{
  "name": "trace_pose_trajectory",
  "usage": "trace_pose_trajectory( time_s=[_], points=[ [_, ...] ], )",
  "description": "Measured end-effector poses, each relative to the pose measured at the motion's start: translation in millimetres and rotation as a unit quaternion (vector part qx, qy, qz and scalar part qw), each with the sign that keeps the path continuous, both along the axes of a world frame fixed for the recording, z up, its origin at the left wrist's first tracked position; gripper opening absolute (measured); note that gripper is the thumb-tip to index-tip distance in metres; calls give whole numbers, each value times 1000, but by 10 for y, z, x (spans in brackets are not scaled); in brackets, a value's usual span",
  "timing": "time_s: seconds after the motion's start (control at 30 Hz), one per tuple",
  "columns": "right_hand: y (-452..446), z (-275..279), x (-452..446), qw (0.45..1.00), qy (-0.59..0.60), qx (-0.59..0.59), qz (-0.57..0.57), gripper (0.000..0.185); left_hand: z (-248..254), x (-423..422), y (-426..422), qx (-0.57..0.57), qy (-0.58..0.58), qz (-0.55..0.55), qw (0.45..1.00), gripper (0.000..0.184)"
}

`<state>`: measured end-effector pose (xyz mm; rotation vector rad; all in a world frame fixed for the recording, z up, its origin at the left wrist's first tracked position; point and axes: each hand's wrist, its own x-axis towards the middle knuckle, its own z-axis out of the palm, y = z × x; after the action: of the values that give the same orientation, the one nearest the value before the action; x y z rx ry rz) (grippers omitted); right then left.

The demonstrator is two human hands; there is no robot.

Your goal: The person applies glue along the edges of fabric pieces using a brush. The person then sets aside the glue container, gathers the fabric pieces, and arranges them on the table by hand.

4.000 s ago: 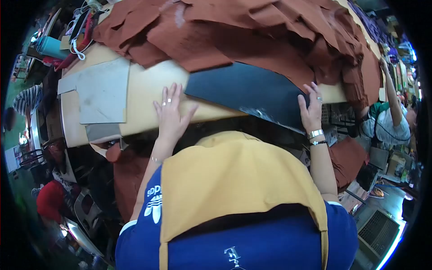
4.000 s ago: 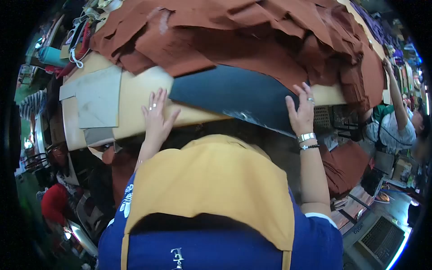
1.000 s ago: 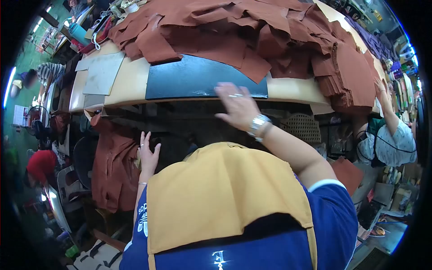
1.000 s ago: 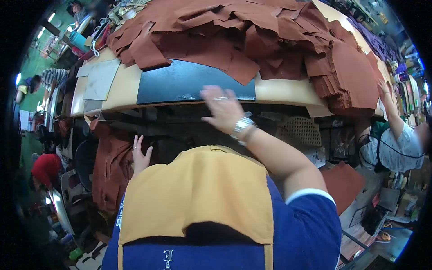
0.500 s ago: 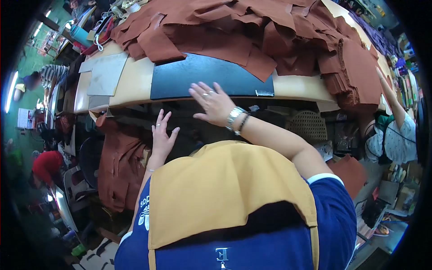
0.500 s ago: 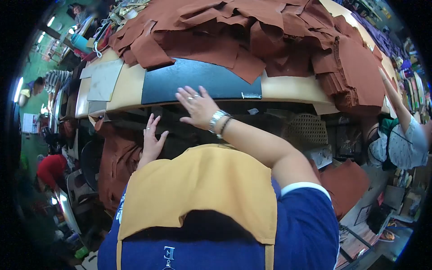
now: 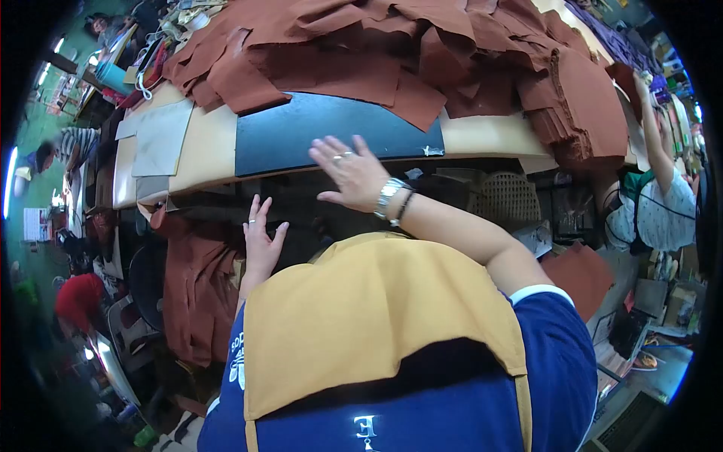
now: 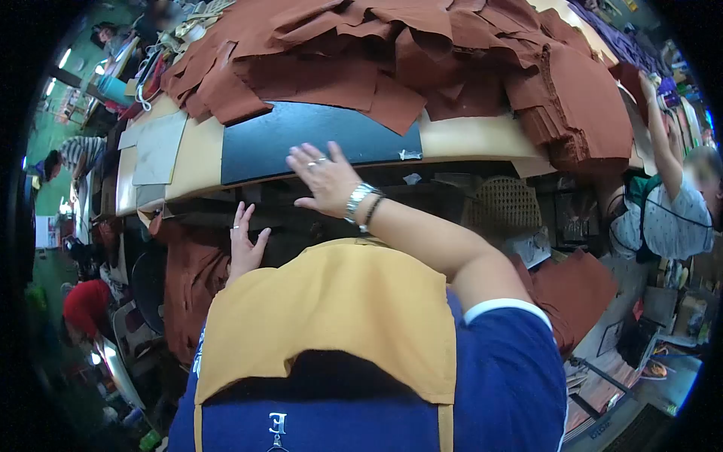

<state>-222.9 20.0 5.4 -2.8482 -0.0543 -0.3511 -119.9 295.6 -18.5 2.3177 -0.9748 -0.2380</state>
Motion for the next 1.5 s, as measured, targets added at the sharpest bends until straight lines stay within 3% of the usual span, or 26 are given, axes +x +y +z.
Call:
trace_pose_trajectory(
  time_s=[0.1,0.13,0.2,0.3,0.37,0.43,0.47,0.63,0.67,0.7,0.77,0.87,0.97,1.0,1.1,1.2,1.33,1.43,1.5],
  points=[
    [-454,489,-668,983,122,-10,-134,84,38,16,209,24,6,32,999,63],
    [-648,297,-953,976,100,-8,-195,87,30,25,312,36,12,51,998,62],
    [-818,342,-1339,911,221,-136,-322,88,-37,49,455,15,25,74,997,61],
    [-692,492,-1268,951,109,-97,-272,86,-107,66,415,-2,3,65,998,60],
    [-534,423,-938,987,27,-27,-154,84,-74,71,138,-22,-12,28,999,60],
    [-304,228,-615,995,22,-44,-86,83,5,47,-131,-14,-23,-14,1000,60],
    [-271,27,-553,995,20,-37,-94,85,126,17,-244,0,-21,-31,999,61],
    [-685,203,-1390,962,86,-57,-253,84,185,71,-83,-32,-2,-26,999,61],
    [-755,279,-1516,929,186,-51,-317,86,179,70,-34,-34,14,-11,999,61],
    [-806,78,-1710,923,130,-65,-356,84,174,45,-25,-39,20,-11,999,60],
    [-852,174,-1765,936,110,-79,-325,81,177,53,-66,-49,28,-15,998,60],
    [-845,34,-1453,940,-103,143,-293,62,223,-27,-339,-74,49,-53,995,60],
    [-985,2,-1318,893,-50,306,-327,38,310,-121,-528,-86,65,-85,991,59],
    [-998,-46,-1299,875,-146,331,-323,20,322,-140,-547,-87,71,-88,990,59],
    [-1068,57,-1445,883,-167,324,-295,16,310,-145,-526,-81,70,-90,990,60],
    [-1018,272,-1215,945,-157,216,-190,17,274,-196,-471,-76,82,-89,990,60],
    [-986,113,-905,972,-177,106,-115,14,266,-241,-480,-75,81,-100,989,60],
    [-1045,138,-1003,982,-102,122,-99,11,263,-280,-446,-55,78,-102,990,59],
    [-1117,231,-1191,981,-56,103,-154,10,269,-319,-401,-36,80,-98,991,59]
  ],
)
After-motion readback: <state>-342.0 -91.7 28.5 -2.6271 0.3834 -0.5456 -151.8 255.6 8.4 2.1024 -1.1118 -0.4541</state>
